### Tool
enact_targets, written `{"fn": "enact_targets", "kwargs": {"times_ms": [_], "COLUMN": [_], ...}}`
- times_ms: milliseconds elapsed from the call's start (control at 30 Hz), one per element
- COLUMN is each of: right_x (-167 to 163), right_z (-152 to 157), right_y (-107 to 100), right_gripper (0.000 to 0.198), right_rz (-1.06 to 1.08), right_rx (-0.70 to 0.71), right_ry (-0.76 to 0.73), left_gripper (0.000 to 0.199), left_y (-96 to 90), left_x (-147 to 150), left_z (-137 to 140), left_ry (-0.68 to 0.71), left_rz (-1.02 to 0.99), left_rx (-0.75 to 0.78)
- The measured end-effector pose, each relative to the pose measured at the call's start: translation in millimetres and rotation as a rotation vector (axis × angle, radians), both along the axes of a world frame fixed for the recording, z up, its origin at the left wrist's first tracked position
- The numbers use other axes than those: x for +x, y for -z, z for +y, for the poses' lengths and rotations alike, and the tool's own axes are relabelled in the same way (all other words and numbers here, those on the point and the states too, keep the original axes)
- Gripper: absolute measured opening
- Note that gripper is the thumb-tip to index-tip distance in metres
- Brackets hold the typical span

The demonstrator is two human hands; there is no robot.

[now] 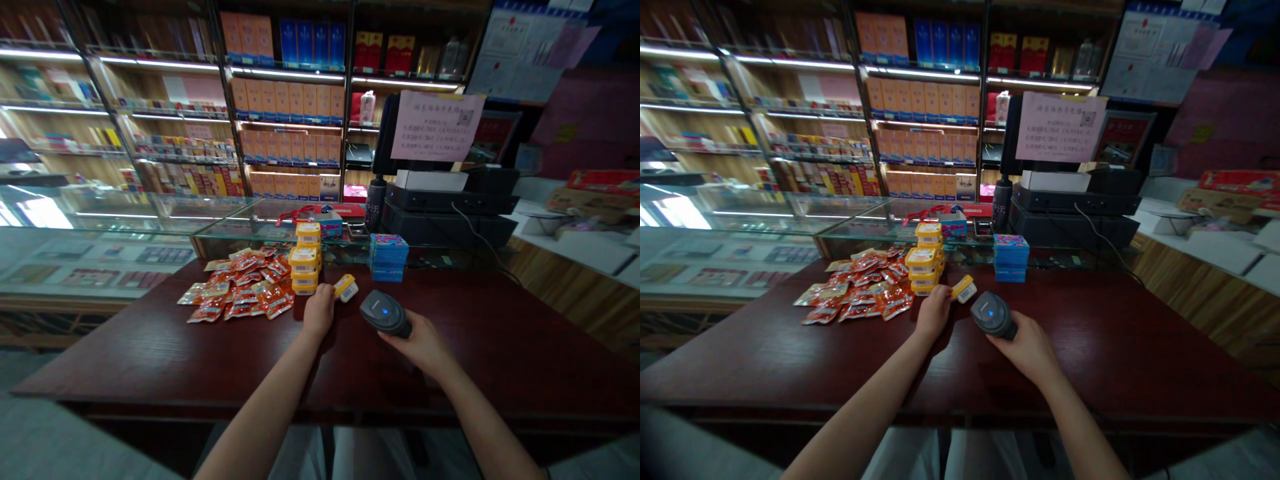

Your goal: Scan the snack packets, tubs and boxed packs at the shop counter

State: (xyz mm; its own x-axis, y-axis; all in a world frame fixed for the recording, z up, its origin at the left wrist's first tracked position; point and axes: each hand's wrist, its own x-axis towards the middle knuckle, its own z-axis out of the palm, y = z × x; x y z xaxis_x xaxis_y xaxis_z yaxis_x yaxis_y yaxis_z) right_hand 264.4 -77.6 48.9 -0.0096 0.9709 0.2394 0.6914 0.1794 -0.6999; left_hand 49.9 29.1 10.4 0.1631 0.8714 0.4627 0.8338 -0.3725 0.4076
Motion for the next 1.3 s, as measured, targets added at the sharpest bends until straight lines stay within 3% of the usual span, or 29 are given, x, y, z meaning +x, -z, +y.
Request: {"fn": "enact_targets", "kwargs": {"times_ms": [133, 300, 400, 533, 667, 900, 1000, 1100, 1300], "right_x": [-3.1, -3.3, -4.6, -3.7, 7.3, 22.6, 24.2, 24.9, 24.0], "right_z": [-0.8, -4.1, -5.8, -2.9, 5.6, 13.2, 14.6, 15.3, 15.2], "right_y": [1.8, -2.6, -8.9, -11.2, 7.7, 38.0, 39.7, 41.2, 41.8], "right_gripper": [0.038, 0.034, 0.031, 0.021, 0.026, 0.03, 0.03, 0.033, 0.034], "right_rz": [0.073, -0.029, -0.171, -0.523, -0.713, -0.746, -0.729, -0.711, -0.689], "right_rx": [-0.021, -0.034, -0.05, -0.041, 0.024, 0.097, 0.092, 0.082, 0.094], "right_ry": [-0.009, 0.036, 0.087, 0.184, 0.154, 0.134, 0.133, 0.116, 0.135], "left_gripper": [0.003, 0.006, 0.007, 0.007, 0.009, 0.019, 0.022, 0.024, 0.018], "left_y": [0.6, 1.5, 1.8, 1.0, -0.4, -3.0, -17.5, -46.0, -105.0], "left_x": [1.0, 1.1, 0.3, -0.6, -1.4, -5.3, -8.0, -17.0, -66.1], "left_z": [0.6, 0.2, -0.1, -0.4, -0.7, -3.7, -6.4, -2.8, 26.8], "left_ry": [0.001, -0.007, 0.004, 0.022, 0.054, 0.197, 0.251, 0.202, 0.116], "left_rz": [-0.033, 0.004, 0.018, 0.002, -0.035, -0.076, -0.082, -0.1, -0.076], "left_rx": [-0.006, 0.007, 0.013, 0.023, 0.047, 0.18, 0.279, 0.356, 0.519]}}
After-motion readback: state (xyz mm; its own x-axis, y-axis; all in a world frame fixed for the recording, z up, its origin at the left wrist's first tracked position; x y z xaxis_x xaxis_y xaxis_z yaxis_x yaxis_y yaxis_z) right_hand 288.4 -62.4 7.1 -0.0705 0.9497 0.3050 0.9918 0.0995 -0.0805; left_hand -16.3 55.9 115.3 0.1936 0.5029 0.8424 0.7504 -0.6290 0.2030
